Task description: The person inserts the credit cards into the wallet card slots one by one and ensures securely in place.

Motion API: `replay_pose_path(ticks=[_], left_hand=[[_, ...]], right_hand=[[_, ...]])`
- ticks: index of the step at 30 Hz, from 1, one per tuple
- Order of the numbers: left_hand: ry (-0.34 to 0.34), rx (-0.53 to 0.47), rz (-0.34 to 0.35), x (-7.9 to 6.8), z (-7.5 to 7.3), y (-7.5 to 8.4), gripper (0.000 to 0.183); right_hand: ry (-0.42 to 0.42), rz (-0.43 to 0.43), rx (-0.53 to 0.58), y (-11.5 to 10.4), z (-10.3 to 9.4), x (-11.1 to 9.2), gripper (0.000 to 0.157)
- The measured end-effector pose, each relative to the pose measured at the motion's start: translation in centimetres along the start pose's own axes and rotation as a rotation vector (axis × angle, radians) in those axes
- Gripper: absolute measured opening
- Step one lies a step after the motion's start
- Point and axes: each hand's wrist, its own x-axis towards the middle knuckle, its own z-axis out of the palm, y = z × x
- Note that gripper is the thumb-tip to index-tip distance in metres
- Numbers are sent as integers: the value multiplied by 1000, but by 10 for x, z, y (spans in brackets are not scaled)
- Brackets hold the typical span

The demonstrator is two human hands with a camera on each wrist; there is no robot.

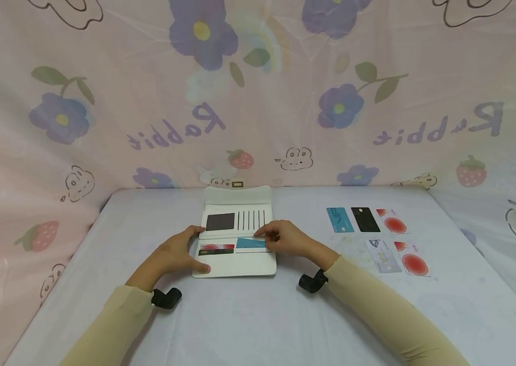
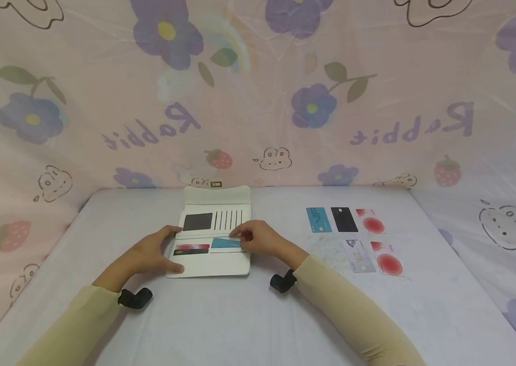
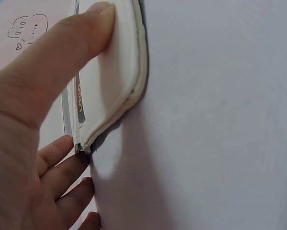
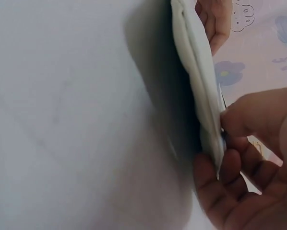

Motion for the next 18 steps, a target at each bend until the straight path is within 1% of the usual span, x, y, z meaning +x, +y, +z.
replay_pose_path(ticks=[6,18], left_hand=[[0,4,7,0,0,-1,112],[7,12,14,1,1,-1,113]], right_hand=[[-10,15,-36,-2,3,-2,30],[-6,-17,-88,-3,7,0,31]])
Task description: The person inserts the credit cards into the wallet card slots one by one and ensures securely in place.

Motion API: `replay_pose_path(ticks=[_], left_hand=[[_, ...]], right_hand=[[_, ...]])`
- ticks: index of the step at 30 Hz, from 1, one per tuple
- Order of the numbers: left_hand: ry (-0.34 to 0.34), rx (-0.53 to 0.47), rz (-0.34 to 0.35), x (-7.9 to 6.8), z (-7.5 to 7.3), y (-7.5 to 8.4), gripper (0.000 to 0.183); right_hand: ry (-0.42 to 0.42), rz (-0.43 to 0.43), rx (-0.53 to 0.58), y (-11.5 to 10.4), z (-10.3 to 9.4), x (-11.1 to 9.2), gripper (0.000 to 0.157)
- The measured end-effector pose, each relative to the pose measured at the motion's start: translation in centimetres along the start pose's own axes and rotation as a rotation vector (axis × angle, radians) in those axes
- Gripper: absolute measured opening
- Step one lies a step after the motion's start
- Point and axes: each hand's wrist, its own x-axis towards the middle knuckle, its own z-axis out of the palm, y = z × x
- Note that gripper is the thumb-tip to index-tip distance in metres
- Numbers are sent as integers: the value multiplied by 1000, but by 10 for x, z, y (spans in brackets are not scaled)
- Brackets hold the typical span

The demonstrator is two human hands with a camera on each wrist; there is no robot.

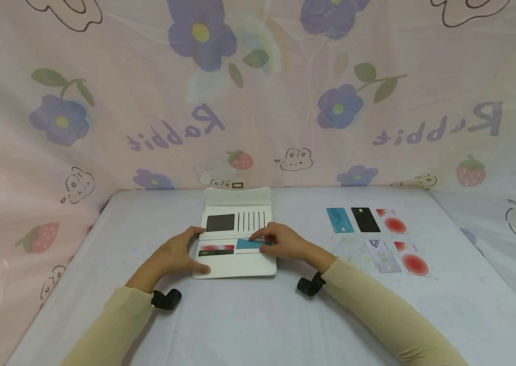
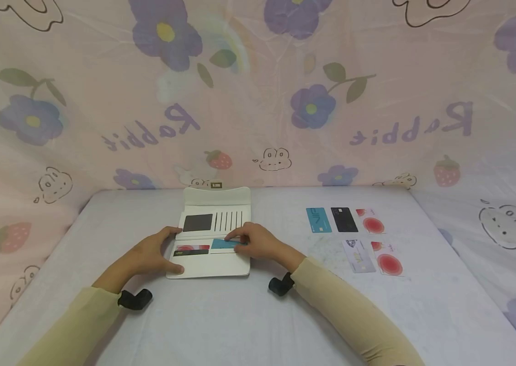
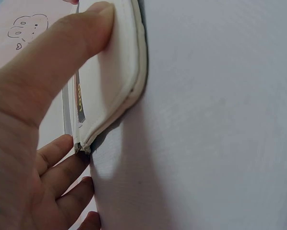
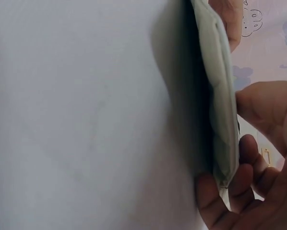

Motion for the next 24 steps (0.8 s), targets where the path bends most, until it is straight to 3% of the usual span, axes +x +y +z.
replay_pose_path(ticks=[13,24], left_hand=[[-4,-1,11,-1,-1,0,113],[-3,-8,21,-1,-1,0,112]], right_hand=[[-54,-48,14,-1,0,2,30],[-35,-16,-10,-2,-1,0,30]])
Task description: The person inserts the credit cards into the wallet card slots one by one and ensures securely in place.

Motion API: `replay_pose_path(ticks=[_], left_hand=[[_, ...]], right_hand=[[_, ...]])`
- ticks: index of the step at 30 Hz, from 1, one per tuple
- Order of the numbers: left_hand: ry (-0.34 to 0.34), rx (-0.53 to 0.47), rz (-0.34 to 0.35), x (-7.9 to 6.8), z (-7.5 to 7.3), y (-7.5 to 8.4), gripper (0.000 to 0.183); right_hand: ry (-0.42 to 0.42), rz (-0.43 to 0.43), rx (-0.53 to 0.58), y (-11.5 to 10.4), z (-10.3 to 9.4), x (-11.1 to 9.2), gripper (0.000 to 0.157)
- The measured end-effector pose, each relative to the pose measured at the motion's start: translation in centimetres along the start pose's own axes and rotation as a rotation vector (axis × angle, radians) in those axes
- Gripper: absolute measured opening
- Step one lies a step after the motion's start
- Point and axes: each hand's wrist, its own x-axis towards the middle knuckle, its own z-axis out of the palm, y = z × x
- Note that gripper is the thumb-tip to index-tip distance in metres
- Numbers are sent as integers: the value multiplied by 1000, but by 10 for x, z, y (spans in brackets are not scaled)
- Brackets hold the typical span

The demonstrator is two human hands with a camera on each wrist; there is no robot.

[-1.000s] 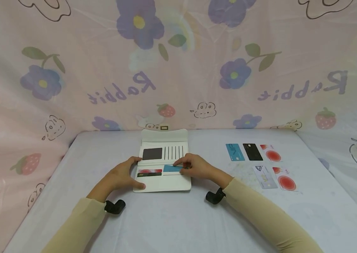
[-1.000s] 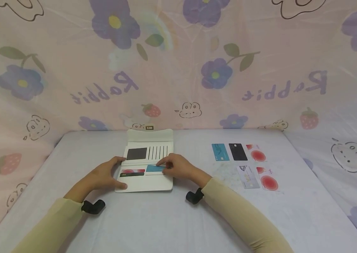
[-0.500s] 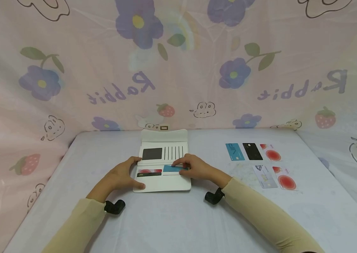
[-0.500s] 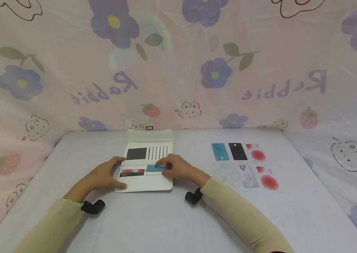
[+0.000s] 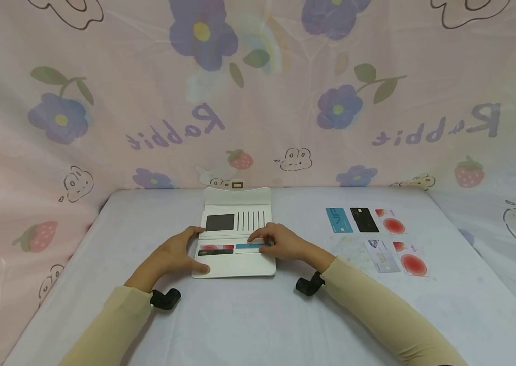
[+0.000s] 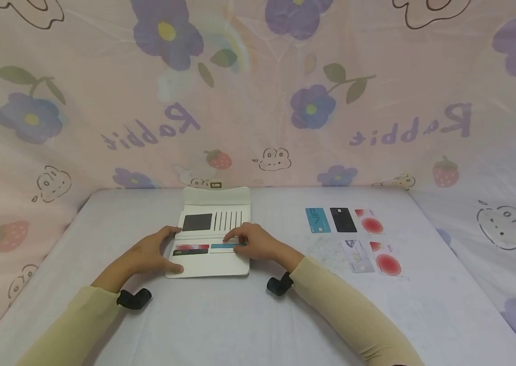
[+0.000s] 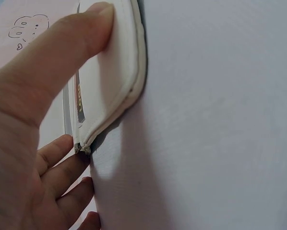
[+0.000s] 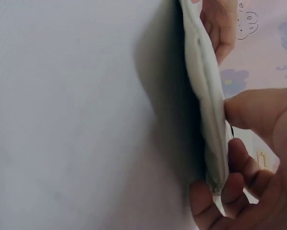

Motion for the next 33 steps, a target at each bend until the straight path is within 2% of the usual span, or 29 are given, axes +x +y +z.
replay_pose_path(ticks=[8,22,33], left_hand=[[-5,-3,-2,0,1,1,112],[4,3,12,2,0,0,115],[2,5,4,1,0,4,114]], right_hand=[[86,30,9,0,-11,-10,31],[96,49,15,6,-38,-43,35],[126,65,-29,25,-61,-76,33]])
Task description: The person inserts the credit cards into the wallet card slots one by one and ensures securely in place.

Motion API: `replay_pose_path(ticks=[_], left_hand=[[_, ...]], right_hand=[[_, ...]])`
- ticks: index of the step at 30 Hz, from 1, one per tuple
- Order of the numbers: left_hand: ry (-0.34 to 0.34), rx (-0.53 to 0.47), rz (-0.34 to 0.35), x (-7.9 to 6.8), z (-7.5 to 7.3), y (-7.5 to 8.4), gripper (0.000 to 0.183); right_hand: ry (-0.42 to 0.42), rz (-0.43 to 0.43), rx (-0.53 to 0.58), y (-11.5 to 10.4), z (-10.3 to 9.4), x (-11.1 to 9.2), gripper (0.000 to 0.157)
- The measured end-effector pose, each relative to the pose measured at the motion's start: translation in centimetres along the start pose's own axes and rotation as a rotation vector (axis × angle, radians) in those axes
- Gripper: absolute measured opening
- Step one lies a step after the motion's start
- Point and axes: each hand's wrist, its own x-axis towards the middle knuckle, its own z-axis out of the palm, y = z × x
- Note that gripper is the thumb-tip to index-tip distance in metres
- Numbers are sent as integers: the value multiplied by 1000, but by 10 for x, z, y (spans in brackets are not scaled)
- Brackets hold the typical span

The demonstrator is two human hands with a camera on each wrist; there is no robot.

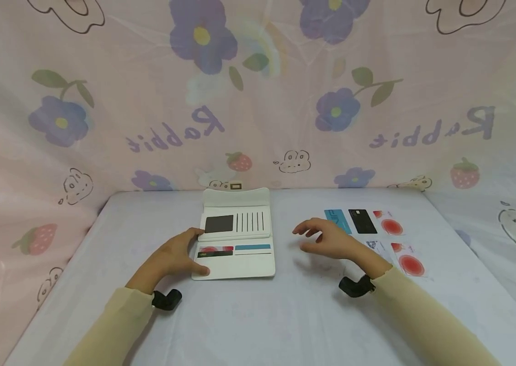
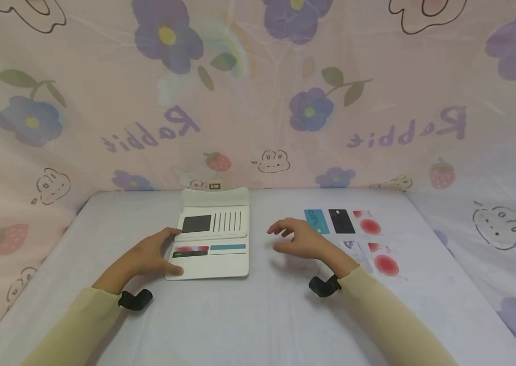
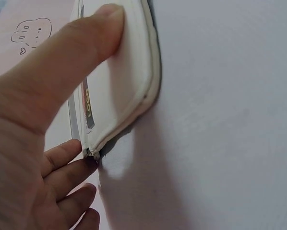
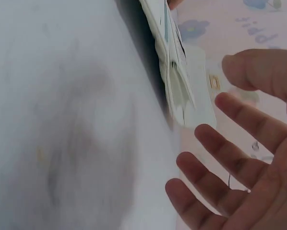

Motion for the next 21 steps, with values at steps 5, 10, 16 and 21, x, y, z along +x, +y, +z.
replay_pose_path(ticks=[5,10,16,21], left_hand=[[6,3,-1,0,1,-2,116],[7,13,-2,1,3,-3,116],[8,17,8,1,3,-4,115],[14,29,10,0,3,-3,116]], right_hand=[[-2,14,-37,10,-13,-14,33],[-4,30,-67,20,-24,-27,33],[1,41,-95,33,-37,-40,35],[-7,83,-154,41,-50,-52,37]])
